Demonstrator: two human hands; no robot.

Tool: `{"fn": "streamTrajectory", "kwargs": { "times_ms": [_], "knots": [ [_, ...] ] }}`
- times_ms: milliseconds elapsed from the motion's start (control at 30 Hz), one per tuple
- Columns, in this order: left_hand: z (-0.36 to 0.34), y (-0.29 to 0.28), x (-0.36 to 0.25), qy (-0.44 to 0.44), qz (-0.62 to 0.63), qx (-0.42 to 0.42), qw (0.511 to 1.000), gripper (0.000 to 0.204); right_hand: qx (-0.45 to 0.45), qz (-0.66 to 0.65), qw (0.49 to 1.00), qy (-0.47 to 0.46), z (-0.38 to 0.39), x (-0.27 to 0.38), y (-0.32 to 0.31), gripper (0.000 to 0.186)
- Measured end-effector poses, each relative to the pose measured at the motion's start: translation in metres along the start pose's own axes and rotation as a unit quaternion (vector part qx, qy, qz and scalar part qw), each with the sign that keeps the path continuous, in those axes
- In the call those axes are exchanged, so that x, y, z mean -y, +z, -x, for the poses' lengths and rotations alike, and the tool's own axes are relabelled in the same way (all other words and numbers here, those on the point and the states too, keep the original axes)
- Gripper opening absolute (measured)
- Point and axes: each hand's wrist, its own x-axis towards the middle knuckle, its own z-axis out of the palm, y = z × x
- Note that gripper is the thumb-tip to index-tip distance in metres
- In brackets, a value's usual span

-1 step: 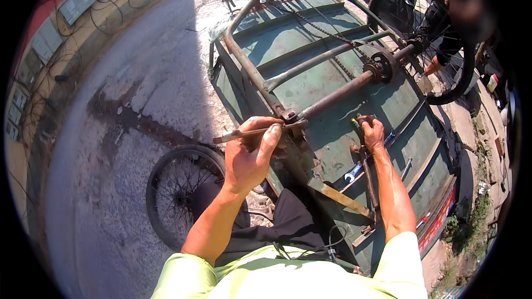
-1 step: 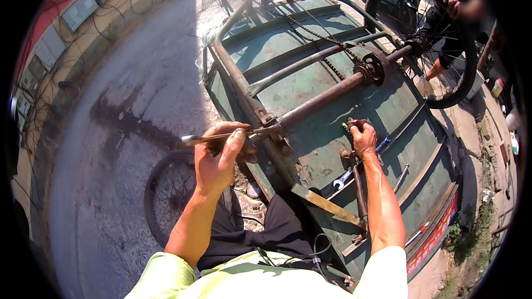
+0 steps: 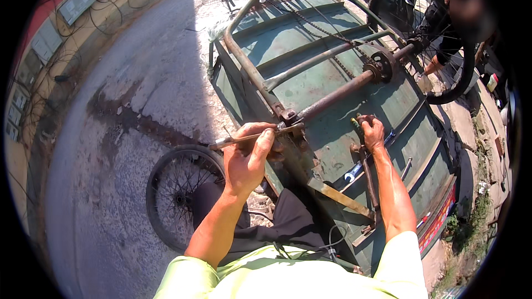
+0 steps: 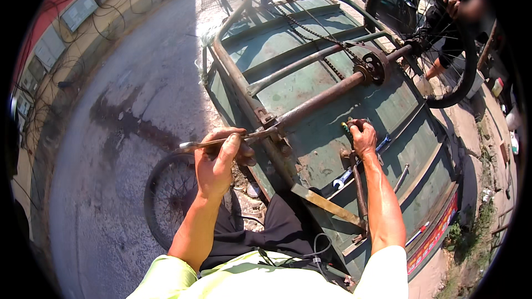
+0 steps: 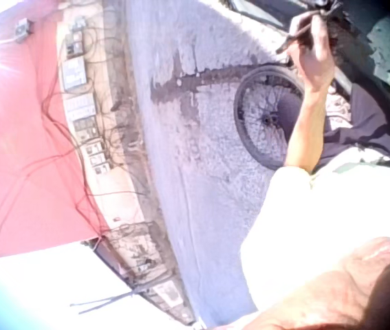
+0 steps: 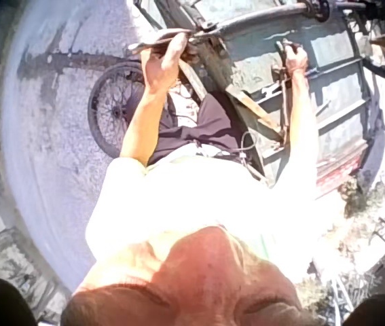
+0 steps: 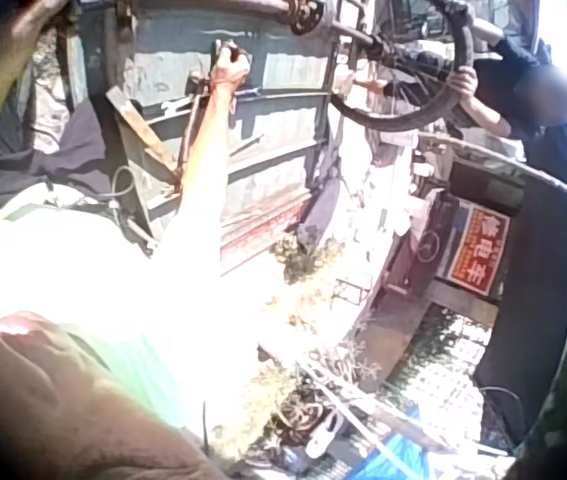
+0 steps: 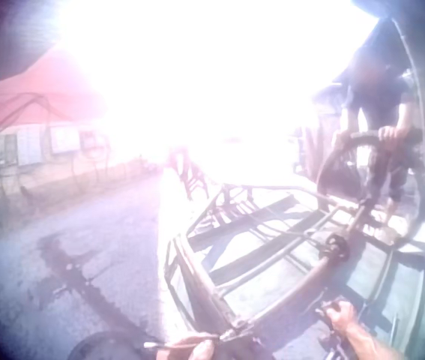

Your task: The person uses a hammer and a metal rod to tap and adjust a component on the rear axle of a bicycle frame. The bicycle is positioned upside down on a green metal cart, and the person repeatedly strikes the axle area while holding the rod in place.

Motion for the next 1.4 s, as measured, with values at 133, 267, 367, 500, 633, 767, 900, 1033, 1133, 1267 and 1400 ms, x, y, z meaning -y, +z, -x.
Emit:
{"fn": "streamTrajectory", "kwargs": {
  "times_ms": [133, 267, 367, 500, 633, 767, 900, 1033, 1133, 1267, 1400],
  "knots": [
    [0.018, -0.005, 0.041, -0.018, 0.159, -0.077, 0.984, 0.020, 0.001, 0.004, 1.000, 0.007, 0.001, 0.006, -0.001, 0.030],
    [0.017, 0.007, 0.055, -0.016, 0.216, -0.096, 0.972, 0.019, 0.000, -0.001, 1.000, 0.004, -0.001, -0.004, -0.001, 0.030],
    [0.019, 0.012, 0.062, -0.044, 0.246, -0.114, 0.962, 0.019, -0.004, -0.010, 1.000, 0.008, -0.001, -0.003, 0.002, 0.030],
    [0.018, 0.024, 0.069, -0.062, 0.299, -0.158, 0.939, 0.021, -0.001, 0.007, 1.000, 0.011, -0.004, -0.001, 0.000, 0.029],
    [0.023, 0.026, 0.076, -0.052, 0.309, -0.152, 0.937, 0.022, -0.002, -0.031, 0.999, 0.006, 0.002, 0.000, 0.001, 0.027],
    [0.016, 0.030, 0.074, -0.046, 0.289, -0.158, 0.943, 0.020, -0.003, -0.017, 1.000, 0.000, -0.001, 0.001, -0.001, 0.025],
    [0.007, 0.028, 0.066, -0.076, 0.223, -0.204, 0.950, 0.016, -0.002, -0.019, 1.000, 0.002, -0.001, 0.001, 0.000, 0.025],
    [0.001, 0.034, 0.061, -0.022, 0.139, -0.201, 0.969, 0.018, 0.001, -0.005, 1.000, 0.004, 0.000, 0.010, -0.003, 0.024],
    [-0.005, 0.041, 0.036, 0.012, -0.014, -0.183, 0.983, 0.016, 0.002, 0.005, 1.000, 0.008, 0.002, 0.016, -0.002, 0.024],
    [-0.019, 0.040, 0.000, 0.070, -0.282, 0.028, 0.956, 0.010, 0.004, 0.001, 1.000, 0.004, 0.003, 0.019, -0.002, 0.025],
    [-0.047, 0.062, -0.028, 0.185, -0.498, 0.128, 0.837, 0.010, 0.008, 0.010, 1.000, -0.005, 0.004, 0.025, 0.002, 0.026]
  ]
}}
